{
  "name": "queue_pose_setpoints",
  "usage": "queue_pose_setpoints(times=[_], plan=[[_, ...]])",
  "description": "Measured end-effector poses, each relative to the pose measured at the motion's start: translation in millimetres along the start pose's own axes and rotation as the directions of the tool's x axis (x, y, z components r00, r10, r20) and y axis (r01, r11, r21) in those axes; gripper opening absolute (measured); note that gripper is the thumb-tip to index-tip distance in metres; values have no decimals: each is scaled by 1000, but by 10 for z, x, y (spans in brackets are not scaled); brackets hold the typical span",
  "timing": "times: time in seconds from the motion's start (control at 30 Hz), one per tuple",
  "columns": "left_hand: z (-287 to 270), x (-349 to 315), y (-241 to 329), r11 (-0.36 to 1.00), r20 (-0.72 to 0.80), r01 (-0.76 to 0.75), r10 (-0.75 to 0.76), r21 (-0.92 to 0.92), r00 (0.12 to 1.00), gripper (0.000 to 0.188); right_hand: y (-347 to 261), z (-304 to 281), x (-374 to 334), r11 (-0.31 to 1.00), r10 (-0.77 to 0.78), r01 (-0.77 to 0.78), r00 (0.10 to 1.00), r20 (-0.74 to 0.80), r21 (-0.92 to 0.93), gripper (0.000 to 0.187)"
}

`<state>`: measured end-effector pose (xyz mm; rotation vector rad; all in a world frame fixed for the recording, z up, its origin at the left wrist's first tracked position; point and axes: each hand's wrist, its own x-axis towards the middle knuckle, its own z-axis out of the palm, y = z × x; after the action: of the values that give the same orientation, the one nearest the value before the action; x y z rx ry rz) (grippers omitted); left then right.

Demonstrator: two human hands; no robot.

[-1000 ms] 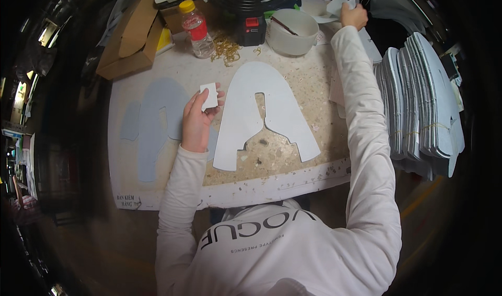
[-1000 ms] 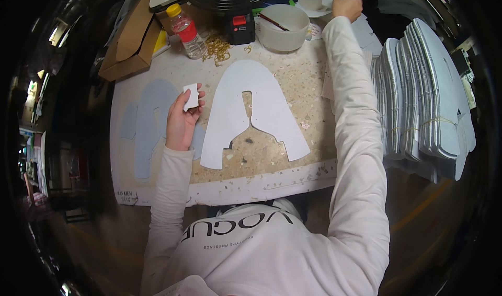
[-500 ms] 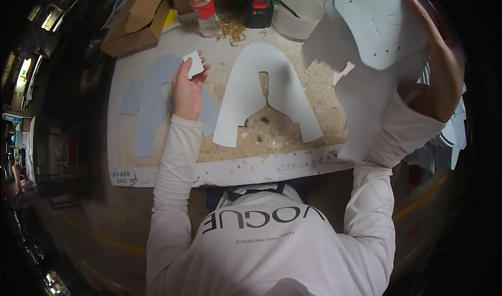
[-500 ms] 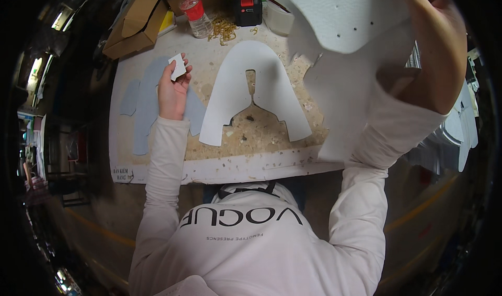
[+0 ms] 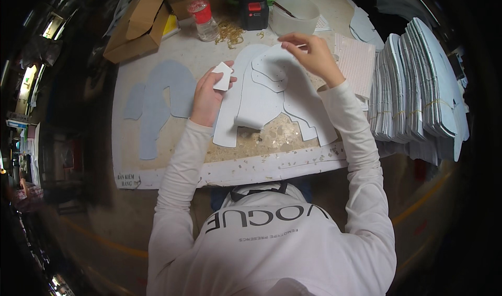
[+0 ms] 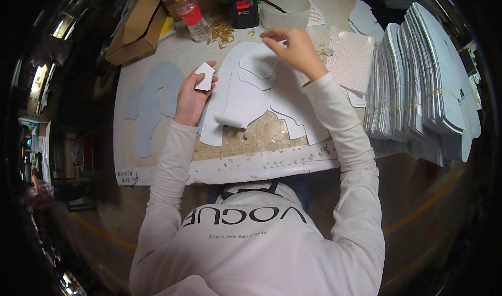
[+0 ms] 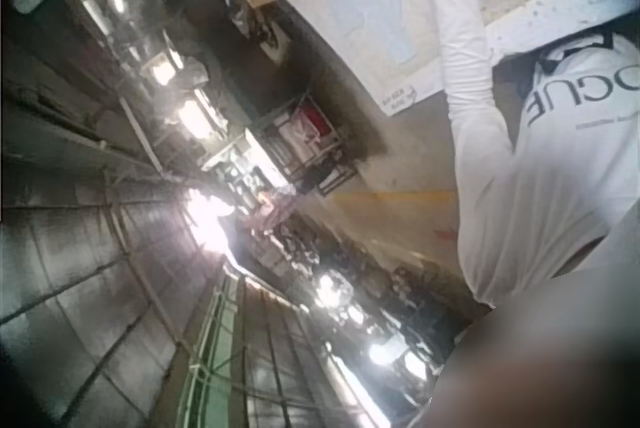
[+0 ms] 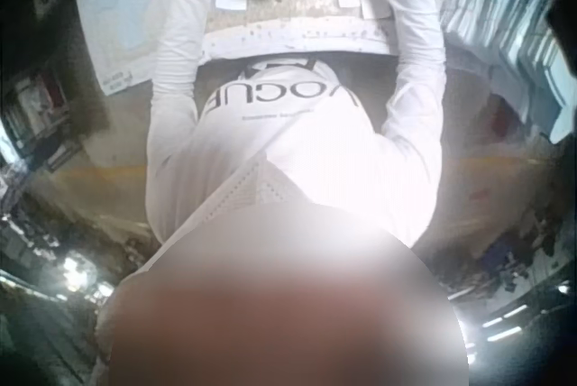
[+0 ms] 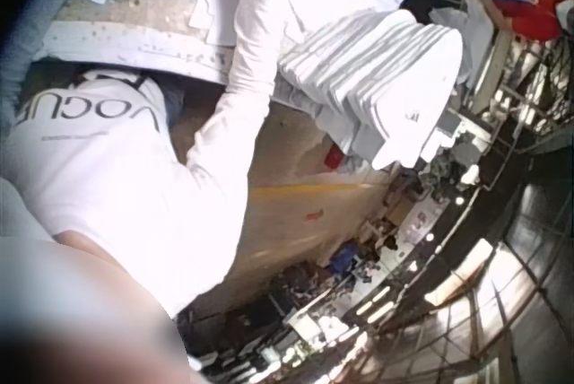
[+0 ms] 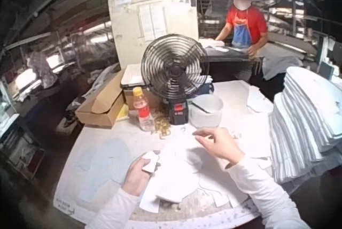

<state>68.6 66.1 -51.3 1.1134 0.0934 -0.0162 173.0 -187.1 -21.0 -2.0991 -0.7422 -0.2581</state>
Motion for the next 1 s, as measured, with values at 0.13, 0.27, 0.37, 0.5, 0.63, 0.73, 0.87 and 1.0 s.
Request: queue_pose_setpoints(times=[0.13,0.27,0.37,0.5,0.63,0.73,0.87,1.0], plan=[[174,-105,-121,989,127,102,-115,103,985,34,-367,317,-340,980,19,-18,1000,-3,197,21],[272,-197,-224,980,138,139,-159,139,978,32,-549,453,-578,947,108,-115,993,37,302,21],[300,-217,-266,968,88,145,-166,205,982,30,-519,453,-615,960,131,-136,991,35,243,19],[289,-188,-264,963,71,201,-216,177,974,28,-396,410,-602,905,307,-323,946,100,276,15],[273,-179,-263,966,43,235,-241,105,970,29,-274,336,-572,927,287,-260,956,-65,270,13],[294,-199,-298,975,39,183,-190,129,981,28,-283,272,-540,835,345,-302,939,-9,459,14],[313,-201,-344,970,19,189,-194,151,981,23,-580,-42,-650,775,309,-217,950,-55,594,14],[282,-187,-367,966,31,205,-212,158,977,15,-1143,-866,-1099,970,-8,63,974,-226,235,12]])
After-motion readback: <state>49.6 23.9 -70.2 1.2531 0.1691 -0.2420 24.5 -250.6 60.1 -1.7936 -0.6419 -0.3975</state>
